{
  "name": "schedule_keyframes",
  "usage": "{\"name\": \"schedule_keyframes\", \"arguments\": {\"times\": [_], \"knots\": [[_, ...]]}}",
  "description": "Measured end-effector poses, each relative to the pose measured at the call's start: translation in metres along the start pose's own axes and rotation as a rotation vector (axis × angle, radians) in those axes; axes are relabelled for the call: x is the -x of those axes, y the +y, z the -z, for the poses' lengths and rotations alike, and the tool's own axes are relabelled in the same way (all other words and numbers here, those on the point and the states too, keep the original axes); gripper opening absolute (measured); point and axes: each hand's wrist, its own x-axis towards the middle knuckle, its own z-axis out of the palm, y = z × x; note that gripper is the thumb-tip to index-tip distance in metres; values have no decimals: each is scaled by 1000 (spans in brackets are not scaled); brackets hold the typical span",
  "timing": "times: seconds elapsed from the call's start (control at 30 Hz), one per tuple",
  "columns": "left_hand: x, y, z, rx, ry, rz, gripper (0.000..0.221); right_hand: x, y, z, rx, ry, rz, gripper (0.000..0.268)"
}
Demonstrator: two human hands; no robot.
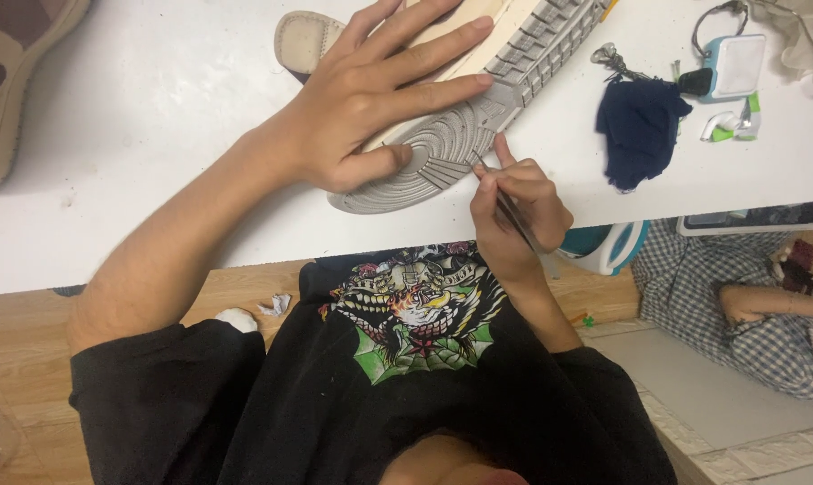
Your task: Refining the details on the sole of a sneaker using a fine metal pick and a marker.
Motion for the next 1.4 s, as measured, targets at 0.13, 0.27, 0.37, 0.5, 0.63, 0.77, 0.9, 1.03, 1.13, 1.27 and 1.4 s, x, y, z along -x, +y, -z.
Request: {"name": "schedule_keyframes", "arguments": {"times": [0.13,0.27,0.37,0.5,0.63,0.77,0.9,1.03,1.13,1.27,1.4], "knots": [[0,1,-1,11,12,1,69,2,1,-3,34,18,17,11],[-1,2,-1,20,12,1,68,2,-1,-1,-16,6,-20,11],[-2,5,2,46,9,13,70,6,4,2,-124,36,-117,11],[1,5,-6,68,13,19,67,9,11,18,-153,83,-112,12],[6,3,-21,31,83,29,65,-5,17,47,323,-134,39,12],[-4,8,-5,66,56,57,68,-23,29,66,779,-258,216,11],[-2,8,-8,59,53,52,66,-23,29,72,839,-302,229,5],[-4,7,-5,60,62,36,68,-23,34,88,750,-398,148,36],[-3,7,-4,42,70,18,68,-26,41,100,753,-254,83,36],[-2,13,-9,28,82,52,64,-33,42,118,819,-108,-15,20],[1,20,-12,31,99,65,61,-31,40,116,820,-205,-44,27]]}}
